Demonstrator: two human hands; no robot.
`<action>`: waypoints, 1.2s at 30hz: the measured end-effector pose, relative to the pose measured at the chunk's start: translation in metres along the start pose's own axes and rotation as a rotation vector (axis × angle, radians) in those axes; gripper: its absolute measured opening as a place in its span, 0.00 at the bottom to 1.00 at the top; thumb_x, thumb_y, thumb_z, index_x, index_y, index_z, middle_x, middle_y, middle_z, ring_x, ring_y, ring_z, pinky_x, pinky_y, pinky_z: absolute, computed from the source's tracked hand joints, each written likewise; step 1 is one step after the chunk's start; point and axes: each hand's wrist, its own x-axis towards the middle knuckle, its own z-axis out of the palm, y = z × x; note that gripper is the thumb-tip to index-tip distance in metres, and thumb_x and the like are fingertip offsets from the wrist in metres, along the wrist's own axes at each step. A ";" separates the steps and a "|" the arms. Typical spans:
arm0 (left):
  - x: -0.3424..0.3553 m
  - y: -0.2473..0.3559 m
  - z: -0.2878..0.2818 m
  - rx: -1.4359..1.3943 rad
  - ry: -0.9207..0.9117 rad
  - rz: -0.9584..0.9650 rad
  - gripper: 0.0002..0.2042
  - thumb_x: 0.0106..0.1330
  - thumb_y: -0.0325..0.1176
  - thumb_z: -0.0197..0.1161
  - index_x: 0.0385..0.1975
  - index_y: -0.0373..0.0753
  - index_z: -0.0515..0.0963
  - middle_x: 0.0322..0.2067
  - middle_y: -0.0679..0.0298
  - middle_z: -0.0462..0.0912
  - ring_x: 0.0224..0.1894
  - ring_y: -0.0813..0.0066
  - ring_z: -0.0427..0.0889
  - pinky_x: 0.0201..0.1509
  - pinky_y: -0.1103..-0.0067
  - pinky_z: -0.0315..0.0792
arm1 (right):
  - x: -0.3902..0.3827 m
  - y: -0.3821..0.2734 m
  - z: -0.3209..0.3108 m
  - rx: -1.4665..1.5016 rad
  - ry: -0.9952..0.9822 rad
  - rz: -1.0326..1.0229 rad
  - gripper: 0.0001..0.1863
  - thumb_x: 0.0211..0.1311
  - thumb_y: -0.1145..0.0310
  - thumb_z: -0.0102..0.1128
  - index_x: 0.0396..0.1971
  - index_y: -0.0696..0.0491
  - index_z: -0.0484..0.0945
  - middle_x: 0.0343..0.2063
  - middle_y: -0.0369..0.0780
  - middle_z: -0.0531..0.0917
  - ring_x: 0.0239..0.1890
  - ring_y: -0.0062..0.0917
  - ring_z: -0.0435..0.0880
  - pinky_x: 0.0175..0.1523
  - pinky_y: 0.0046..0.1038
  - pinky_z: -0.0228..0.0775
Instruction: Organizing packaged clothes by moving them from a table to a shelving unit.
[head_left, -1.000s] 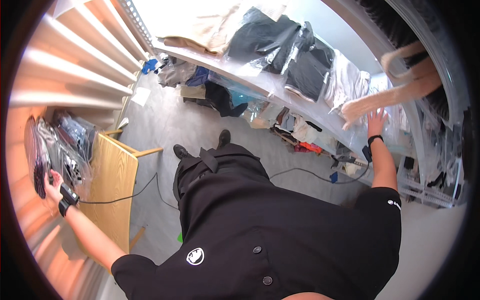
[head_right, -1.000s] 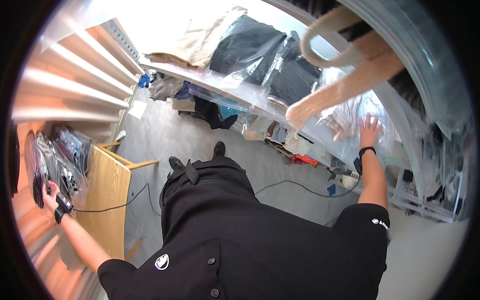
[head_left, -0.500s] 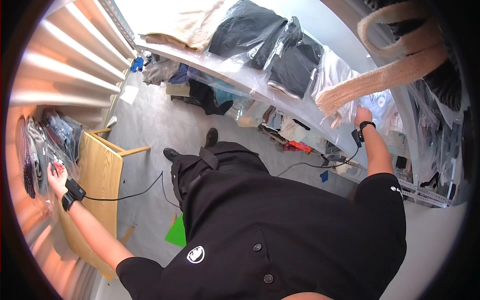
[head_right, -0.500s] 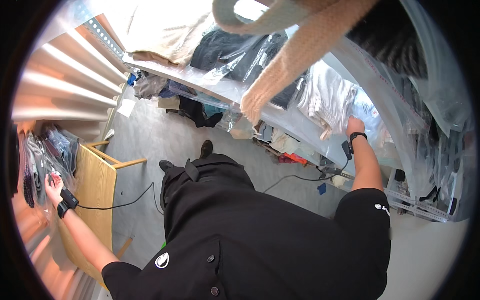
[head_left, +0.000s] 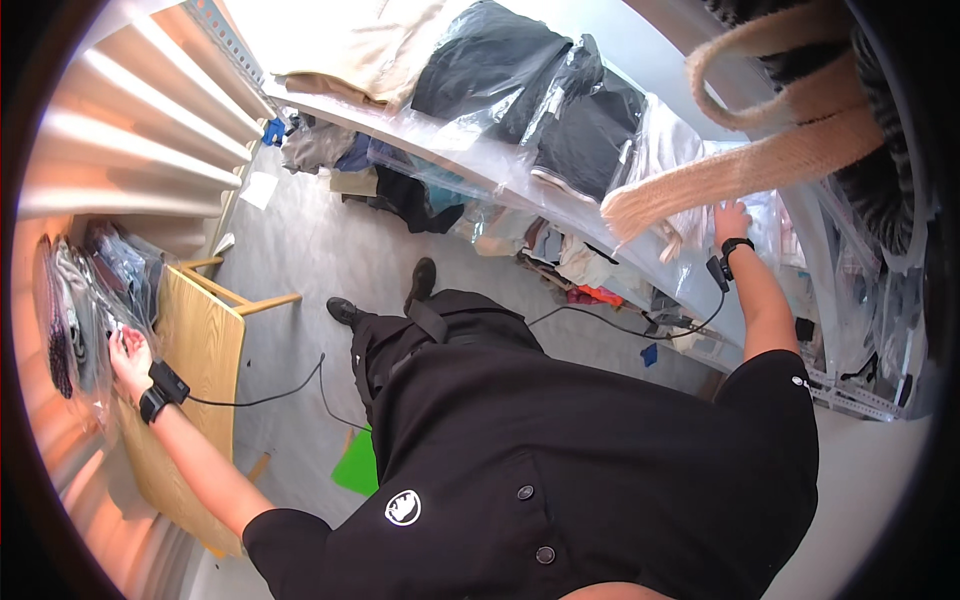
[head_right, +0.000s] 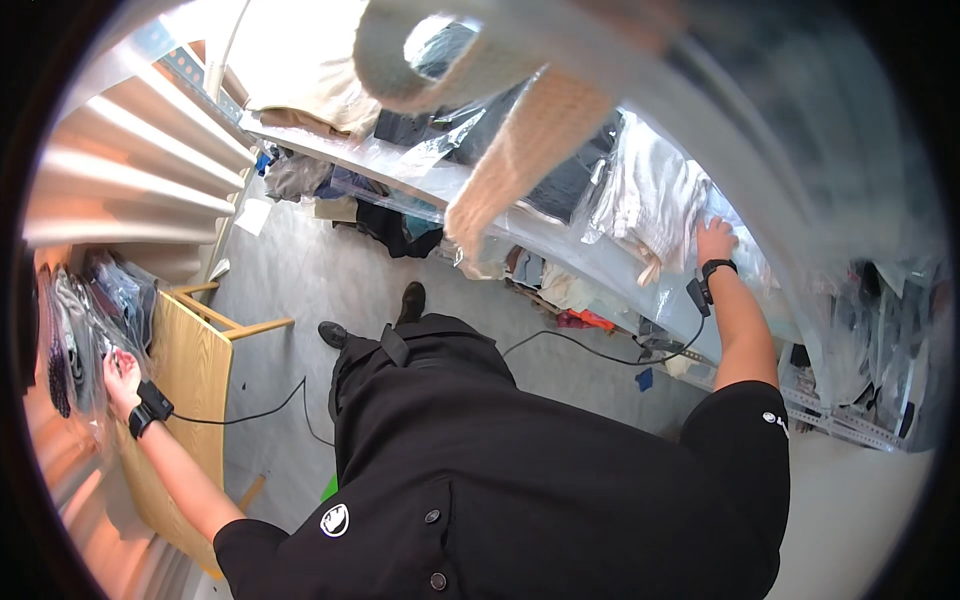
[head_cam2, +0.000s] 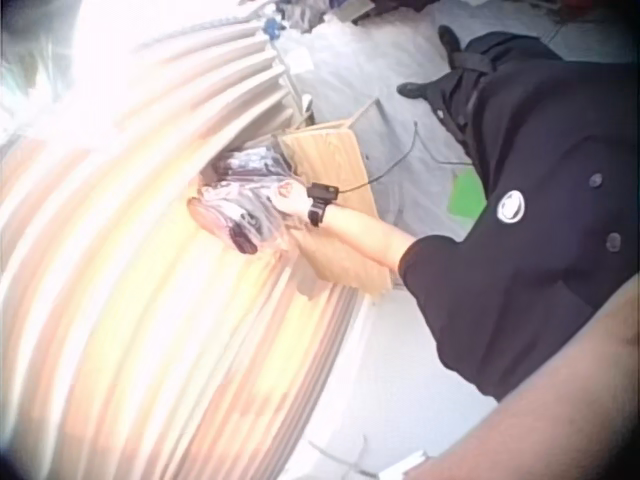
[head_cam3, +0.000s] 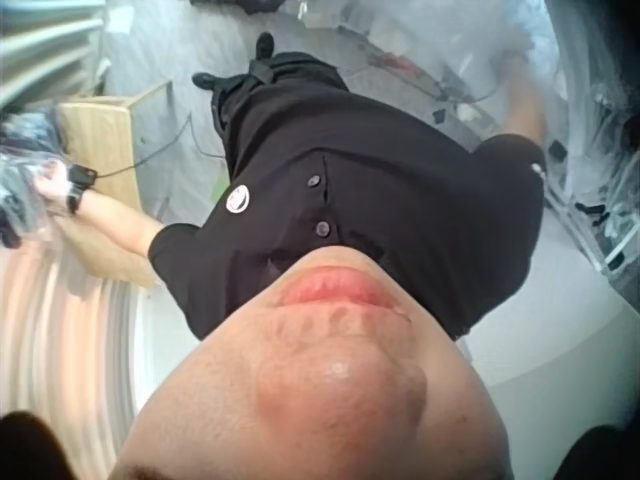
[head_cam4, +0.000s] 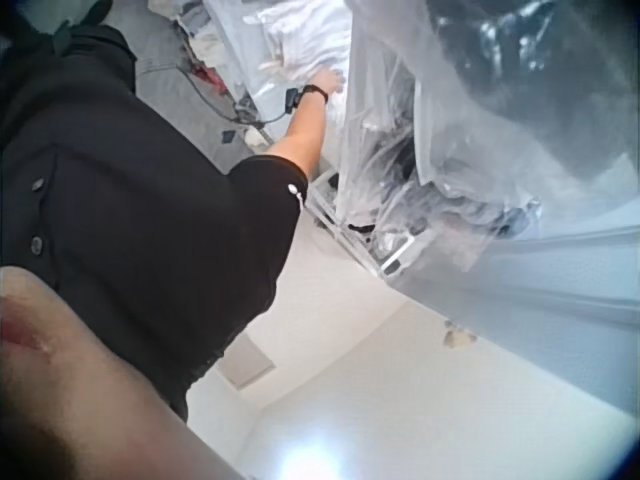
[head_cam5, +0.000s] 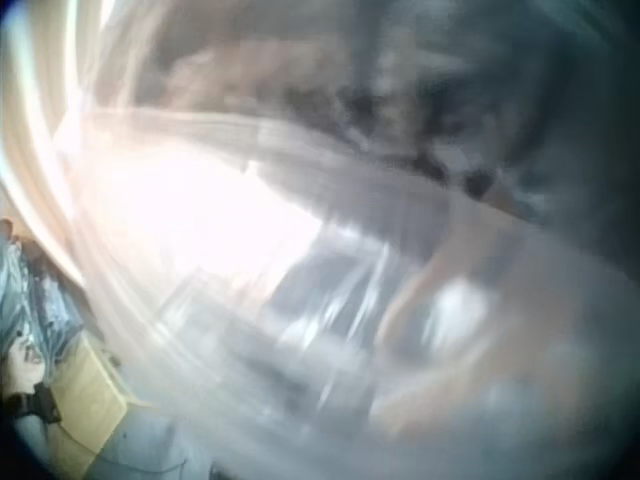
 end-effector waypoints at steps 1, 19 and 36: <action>-0.003 -0.006 0.002 0.040 -0.055 0.068 0.16 0.50 0.25 0.62 0.38 0.36 0.67 0.35 0.58 0.71 0.37 0.72 0.72 0.37 0.78 0.70 | 0.003 -0.002 -0.001 0.077 -0.082 0.023 0.29 0.43 0.68 0.57 0.50 0.47 0.63 0.46 0.45 0.65 0.47 0.40 0.66 0.40 0.45 0.69; -0.251 -0.252 0.175 0.845 -0.740 0.311 0.17 0.53 0.26 0.56 0.45 0.34 0.69 0.45 0.58 0.72 0.47 0.69 0.72 0.46 0.77 0.69 | 0.034 0.032 -0.148 0.768 -0.212 0.084 0.24 0.41 0.64 0.51 0.40 0.63 0.71 0.42 0.55 0.73 0.47 0.45 0.71 0.51 0.34 0.64; -0.316 -0.393 0.300 1.369 -1.351 1.212 0.29 0.56 0.44 0.53 0.52 0.31 0.60 0.57 0.47 0.54 0.61 0.55 0.52 0.62 0.68 0.48 | 0.027 0.032 -0.089 0.979 -0.220 0.032 0.31 0.41 0.61 0.54 0.47 0.63 0.66 0.44 0.56 0.71 0.50 0.43 0.69 0.54 0.31 0.60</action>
